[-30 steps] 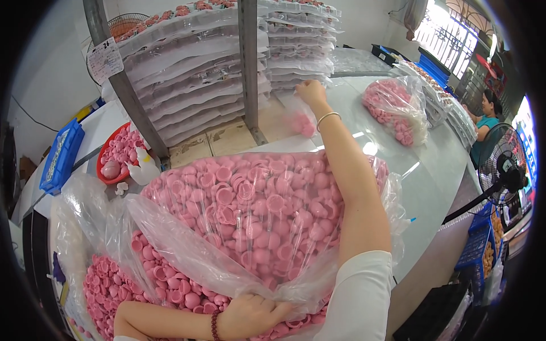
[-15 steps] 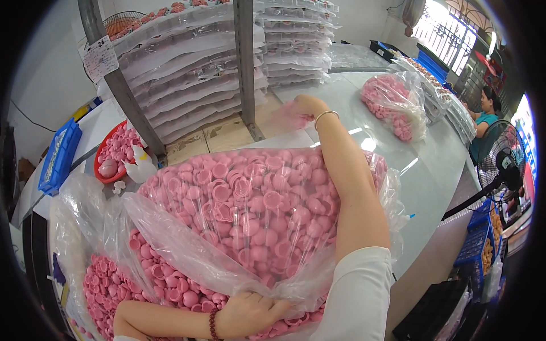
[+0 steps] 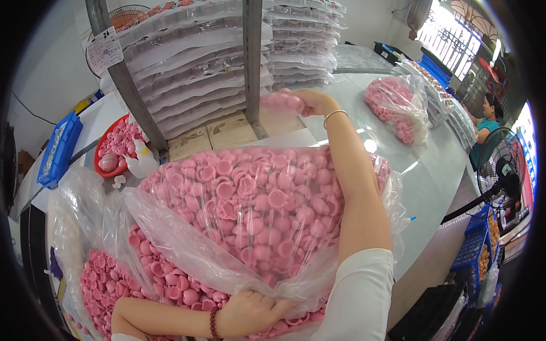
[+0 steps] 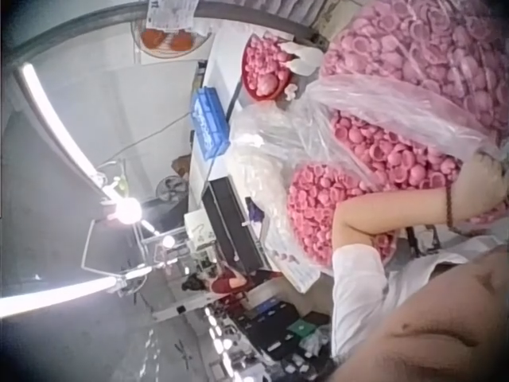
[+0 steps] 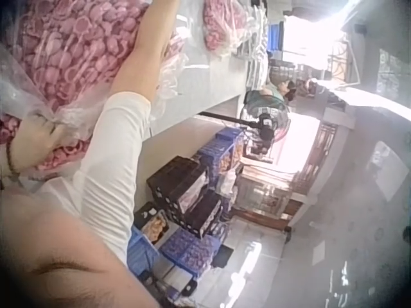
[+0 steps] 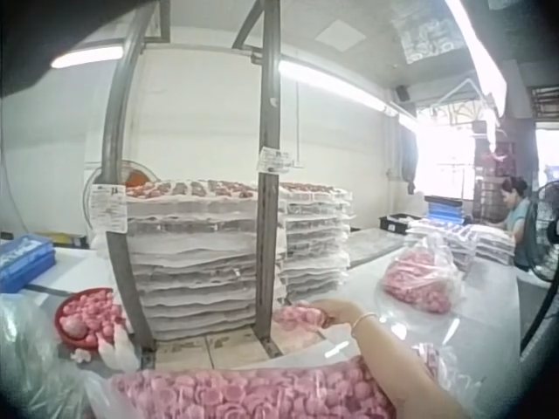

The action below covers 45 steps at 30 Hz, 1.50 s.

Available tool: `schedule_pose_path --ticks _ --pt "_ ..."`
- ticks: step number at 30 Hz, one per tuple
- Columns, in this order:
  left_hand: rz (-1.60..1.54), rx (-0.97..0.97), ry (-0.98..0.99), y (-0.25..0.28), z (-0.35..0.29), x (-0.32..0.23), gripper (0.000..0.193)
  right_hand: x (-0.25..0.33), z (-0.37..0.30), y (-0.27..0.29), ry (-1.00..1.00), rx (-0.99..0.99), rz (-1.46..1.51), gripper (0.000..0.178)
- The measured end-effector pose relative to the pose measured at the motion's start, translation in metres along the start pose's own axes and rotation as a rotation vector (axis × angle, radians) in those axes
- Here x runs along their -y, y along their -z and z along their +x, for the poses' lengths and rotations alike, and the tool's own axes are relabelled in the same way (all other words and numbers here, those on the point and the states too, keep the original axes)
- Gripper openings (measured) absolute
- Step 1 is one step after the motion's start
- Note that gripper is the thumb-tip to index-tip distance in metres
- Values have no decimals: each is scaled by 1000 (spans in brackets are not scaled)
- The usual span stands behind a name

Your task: Applying glue to pink plastic shell components and assembling them into spheres.

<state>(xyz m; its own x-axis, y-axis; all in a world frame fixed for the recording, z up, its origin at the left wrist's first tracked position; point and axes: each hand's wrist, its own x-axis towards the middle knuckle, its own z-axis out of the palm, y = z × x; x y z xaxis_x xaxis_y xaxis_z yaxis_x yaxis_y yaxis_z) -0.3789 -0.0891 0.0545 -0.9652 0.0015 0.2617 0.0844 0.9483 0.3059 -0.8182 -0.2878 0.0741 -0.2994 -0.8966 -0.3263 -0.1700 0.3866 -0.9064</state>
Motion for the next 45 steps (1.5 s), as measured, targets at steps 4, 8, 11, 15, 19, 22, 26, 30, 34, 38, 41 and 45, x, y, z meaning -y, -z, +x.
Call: schedule_pose_path --ticks 4,8,11,15,19,22,26,30,34,38,41,45 --pt "35 5 -3 0 4 -4 16 -8 5 16 7 194 236 13" --pt "26 -17 6 -1 -3 2 17 5 -3 6 -1 300 396 16" --pt "38 -21 2 -2 -2 1 17 5 -8 6 43 310 458 19" --pt "33 -7 2 -1 0 0 18 2 -6 13 113 458 459 21" --pt "29 -15 -12 3 2 -1 20 -4 -1 25 122 496 501 20" --pt "18 -8 -2 0 1 0 20 -6 -2 26 148 404 472 12" --pt "39 2 5 2 -1 0 21 13 -13 -11 111 -66 335 11" --pt "26 -6 -4 2 1 0 19 7 -3 4 248 53 225 17" --pt "26 -19 6 1 0 0 17 8 1 -4 287 -152 -132 16" --pt "38 8 -7 -1 0 0 17 -4 16 7 501 -351 -384 18" --pt "36 -4 -11 -2 0 0 17 -11 26 11 363 -429 -287 31" --pt "25 -14 2 -3 -1 0 19 -12 24 3 441 -560 -646 50"
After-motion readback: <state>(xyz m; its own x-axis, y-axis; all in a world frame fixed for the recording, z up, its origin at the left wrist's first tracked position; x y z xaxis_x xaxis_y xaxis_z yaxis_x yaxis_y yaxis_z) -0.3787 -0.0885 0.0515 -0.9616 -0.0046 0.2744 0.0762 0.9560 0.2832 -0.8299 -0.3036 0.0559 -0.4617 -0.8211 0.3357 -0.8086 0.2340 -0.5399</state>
